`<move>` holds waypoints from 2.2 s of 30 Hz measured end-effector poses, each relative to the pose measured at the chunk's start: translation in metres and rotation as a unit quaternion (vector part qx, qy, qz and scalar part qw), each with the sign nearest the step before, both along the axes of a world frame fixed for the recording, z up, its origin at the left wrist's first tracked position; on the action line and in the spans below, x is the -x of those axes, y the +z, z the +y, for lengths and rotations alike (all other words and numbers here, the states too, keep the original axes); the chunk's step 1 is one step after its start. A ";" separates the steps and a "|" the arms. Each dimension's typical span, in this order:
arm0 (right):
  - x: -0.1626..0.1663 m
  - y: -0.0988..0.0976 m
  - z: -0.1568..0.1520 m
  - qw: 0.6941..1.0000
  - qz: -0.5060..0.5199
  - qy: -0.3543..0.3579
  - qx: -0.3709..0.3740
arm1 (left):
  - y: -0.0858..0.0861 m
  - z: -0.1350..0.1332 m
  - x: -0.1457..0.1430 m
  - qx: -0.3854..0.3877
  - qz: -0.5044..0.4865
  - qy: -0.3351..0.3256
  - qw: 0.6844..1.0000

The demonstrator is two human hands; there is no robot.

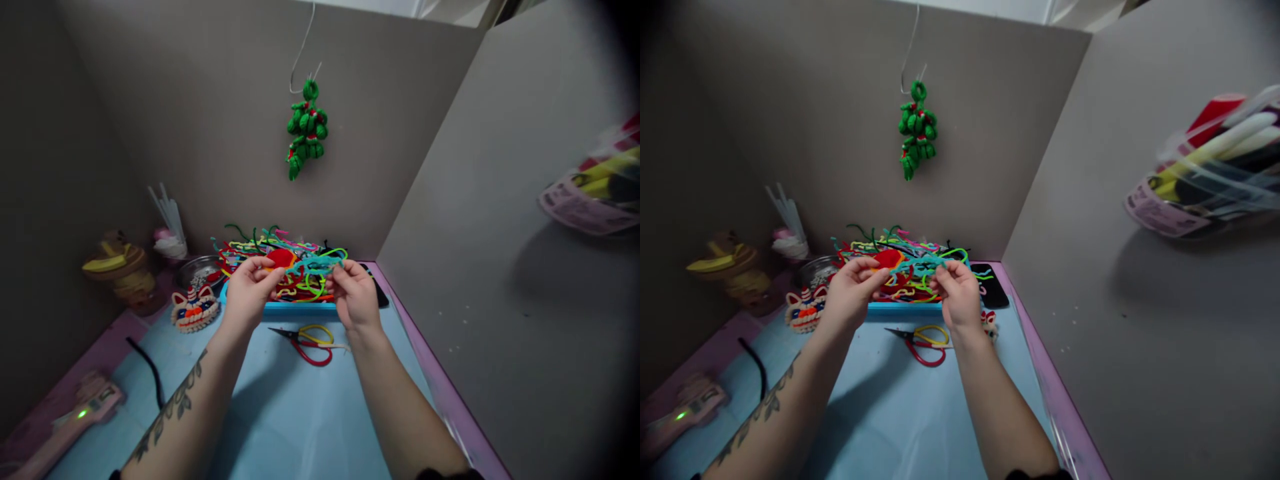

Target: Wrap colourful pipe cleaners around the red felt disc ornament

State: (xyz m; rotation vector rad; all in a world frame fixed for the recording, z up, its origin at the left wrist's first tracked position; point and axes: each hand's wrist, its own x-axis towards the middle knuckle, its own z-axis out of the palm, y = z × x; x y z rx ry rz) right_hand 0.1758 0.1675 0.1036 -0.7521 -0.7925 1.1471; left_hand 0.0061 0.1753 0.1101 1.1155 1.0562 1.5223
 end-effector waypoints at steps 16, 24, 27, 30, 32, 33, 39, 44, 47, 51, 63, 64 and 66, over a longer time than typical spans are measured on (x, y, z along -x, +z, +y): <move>-0.001 0.000 0.000 0.996 0.078 0.026 0.017 | -0.002 -0.003 -0.006 -0.013 -0.025 -0.040 0.999; -0.005 -0.010 0.007 0.981 0.094 0.143 0.089 | -0.006 -0.002 -0.004 -0.034 -0.051 -0.107 0.992; -0.001 -0.005 0.001 0.981 0.082 0.132 0.119 | -0.002 -0.002 -0.003 -0.001 -0.096 -0.139 0.986; 0.004 0.003 -0.007 0.987 0.049 0.088 0.124 | 0.000 -0.002 0.000 0.041 -0.149 -0.182 0.971; 0.005 0.007 -0.011 0.993 0.023 0.063 0.101 | 0.001 -0.003 0.001 0.060 -0.173 -0.203 0.962; 0.004 0.008 -0.012 0.994 0.015 0.056 0.091 | 0.000 -0.004 0.001 0.065 -0.179 -0.207 0.960; -0.004 0.009 -0.015 0.998 -0.056 -0.006 0.012 | 0.000 -0.009 0.000 0.061 -0.197 -0.226 0.952; 0.000 0.009 -0.032 0.896 -0.294 -0.262 -0.204 | 0.000 -0.011 -0.004 0.048 -0.198 -0.231 0.952; 0.004 0.013 -0.043 0.840 -0.365 -0.300 -0.267 | -0.003 -0.011 -0.005 0.022 -0.173 -0.232 0.957; 0.008 0.020 -0.049 0.822 -0.447 -0.248 -0.251 | -0.006 -0.008 -0.005 -0.009 -0.129 -0.255 0.958; 0.009 0.014 -0.037 0.746 -0.593 -0.196 -0.232 | -0.011 0.004 -0.013 -0.035 -0.214 -0.018 0.976; 0.011 0.011 -0.036 0.752 -0.585 -0.201 -0.229 | -0.011 0.005 -0.013 -0.027 -0.215 0.000 0.976; 0.014 0.007 -0.033 0.763 -0.570 -0.203 -0.228 | -0.012 0.005 -0.014 -0.023 -0.206 0.028 0.978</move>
